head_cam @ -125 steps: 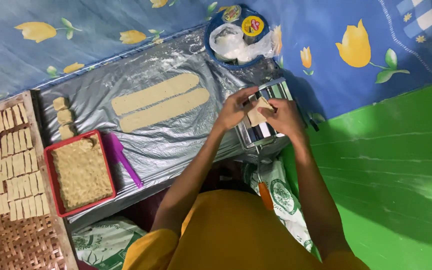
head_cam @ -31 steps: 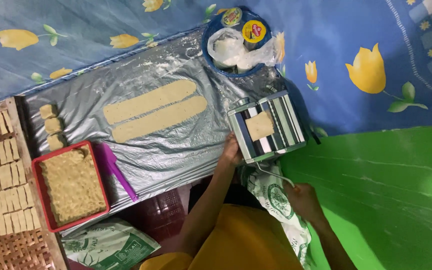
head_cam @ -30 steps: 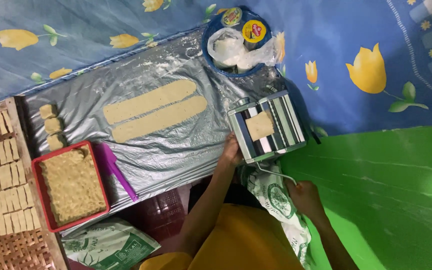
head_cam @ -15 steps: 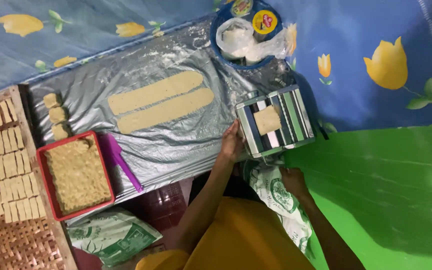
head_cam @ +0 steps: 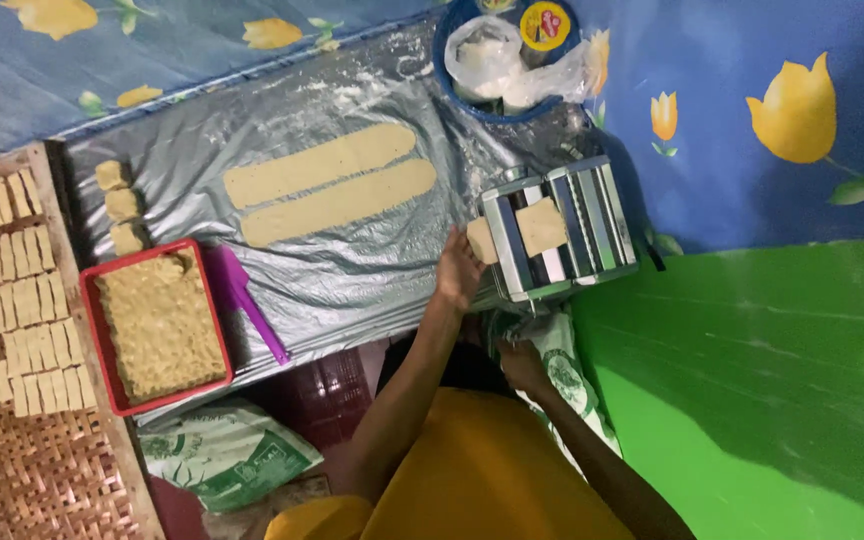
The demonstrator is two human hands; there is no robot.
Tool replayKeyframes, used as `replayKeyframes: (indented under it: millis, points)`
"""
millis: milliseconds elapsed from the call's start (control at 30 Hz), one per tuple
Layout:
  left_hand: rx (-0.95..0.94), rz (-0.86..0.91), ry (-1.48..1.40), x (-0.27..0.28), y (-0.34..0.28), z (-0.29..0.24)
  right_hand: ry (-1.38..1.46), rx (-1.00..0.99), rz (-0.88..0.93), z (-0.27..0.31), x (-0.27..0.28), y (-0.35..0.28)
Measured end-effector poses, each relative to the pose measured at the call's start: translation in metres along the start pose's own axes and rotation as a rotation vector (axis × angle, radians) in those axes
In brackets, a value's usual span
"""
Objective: Using a manual machine to flatten dough and then cutting it into rectangular pieces for crackers.
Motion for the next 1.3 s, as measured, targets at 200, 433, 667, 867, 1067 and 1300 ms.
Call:
replayKeyframes:
  millis: [200, 433, 667, 867, 1067, 1300]
  points:
    - [0.009, -0.038, -0.020, -0.006, -0.012, -0.012, 0.125, 0.030, 0.021, -0.005, -0.039, -0.013]
    - [-0.039, -0.059, 0.015, -0.004, -0.021, -0.022, 0.211, -0.121, 0.158, 0.028, -0.045, -0.065]
    - [-0.063, -0.051, 0.042, 0.000, -0.027, -0.022, 0.138, 0.018, 0.184, 0.071, -0.022, -0.109]
    - [-0.078, -0.085, 0.011, 0.013, -0.026, -0.023, 0.293, -0.061, 0.279, 0.085, 0.013, -0.134]
    - [-0.079, -0.120, 0.017, 0.007, -0.039, -0.040, 0.285, -0.162, 0.177, 0.092, 0.058, -0.143]
    - [-0.074, -0.129, 0.011, 0.013, -0.042, -0.044, -0.090, -0.008, -0.168, 0.079, 0.138, -0.124]
Point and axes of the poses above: each hand's wrist, its own y-axis towards the middle knuckle, its own x-axis out of the back of the hand, z = x × y, the point moved 7 cm from there along y, towards the middle knuckle, and after that the axes turned 6 degrees about x, right-handed, at the moved point
